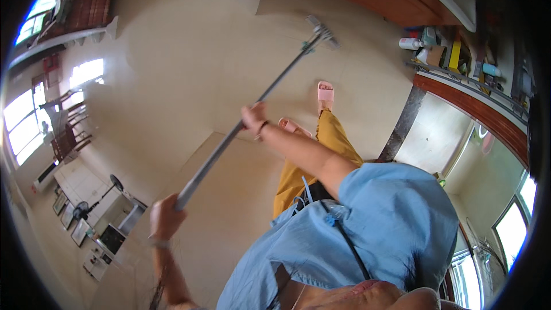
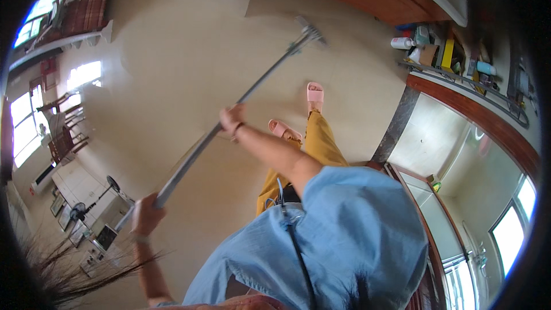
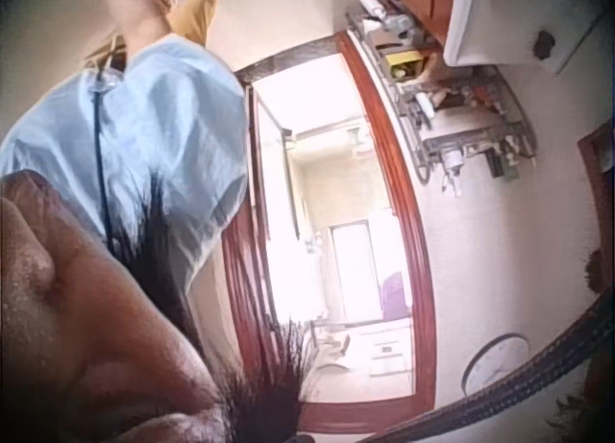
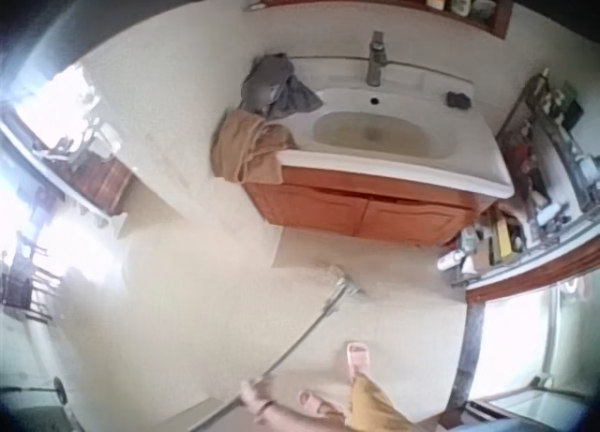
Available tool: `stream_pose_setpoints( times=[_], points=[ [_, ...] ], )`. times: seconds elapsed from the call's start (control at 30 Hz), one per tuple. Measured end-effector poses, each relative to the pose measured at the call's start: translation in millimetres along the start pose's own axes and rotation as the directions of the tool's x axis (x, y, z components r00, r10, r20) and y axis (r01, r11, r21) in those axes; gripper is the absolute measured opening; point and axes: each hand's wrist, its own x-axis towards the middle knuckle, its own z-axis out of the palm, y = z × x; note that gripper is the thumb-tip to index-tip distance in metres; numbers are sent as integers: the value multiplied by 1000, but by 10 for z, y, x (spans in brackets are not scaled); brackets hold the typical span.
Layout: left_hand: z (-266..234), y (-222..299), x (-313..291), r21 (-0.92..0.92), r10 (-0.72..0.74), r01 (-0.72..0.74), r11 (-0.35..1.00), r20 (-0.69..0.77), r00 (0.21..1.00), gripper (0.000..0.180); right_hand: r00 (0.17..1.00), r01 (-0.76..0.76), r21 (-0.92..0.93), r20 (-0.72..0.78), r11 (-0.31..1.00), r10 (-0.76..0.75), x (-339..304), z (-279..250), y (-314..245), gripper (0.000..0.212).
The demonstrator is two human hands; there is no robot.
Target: The person cleans a bathroom floor using a mop, moving the tool over the tiles around the toilet and shower area before rinsing the mop head in a sink.
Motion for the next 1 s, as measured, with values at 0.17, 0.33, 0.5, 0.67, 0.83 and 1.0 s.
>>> stream_pose_setpoints(
  times=[0.17, 0.33, 0.5, 0.67, 0.83, 1.0],
  points=[
    [954, 1477, 704, -144, 285, -284, 948, -11, 958, 14, 973, 104, -123, -193, 987, -127, 953, -1923, -1195, 8],
    [1143, 2245, 596, -233, 401, -382, 894, 40, 915, 25, 934, 92, -223, -319, 971, -162, 923, -2544, -1603, 6],
    [1069, 667, 314, 30, 248, -252, 967, 96, 964, 29, 985, -61, -39, -166, 997, 54, 625, -1333, -255, 50],
    [23, -697, -492, 281, 54, -43, 959, -30, 998, 29, 990, -135, 33, 33, 990, 134, -761, 262, 520, 23],
    [-764, -494, -726, 360, 200, -164, 919, -67, 977, 12, 966, -255, 264, 121, 930, 231, -1106, 643, 289, 48],
    [-1023, 271, -71, 499, 368, -350, 793, 66, 927, 26, 998, -42, 469, 52, 882, 20, -771, -254, -300, 31]
  ],
)
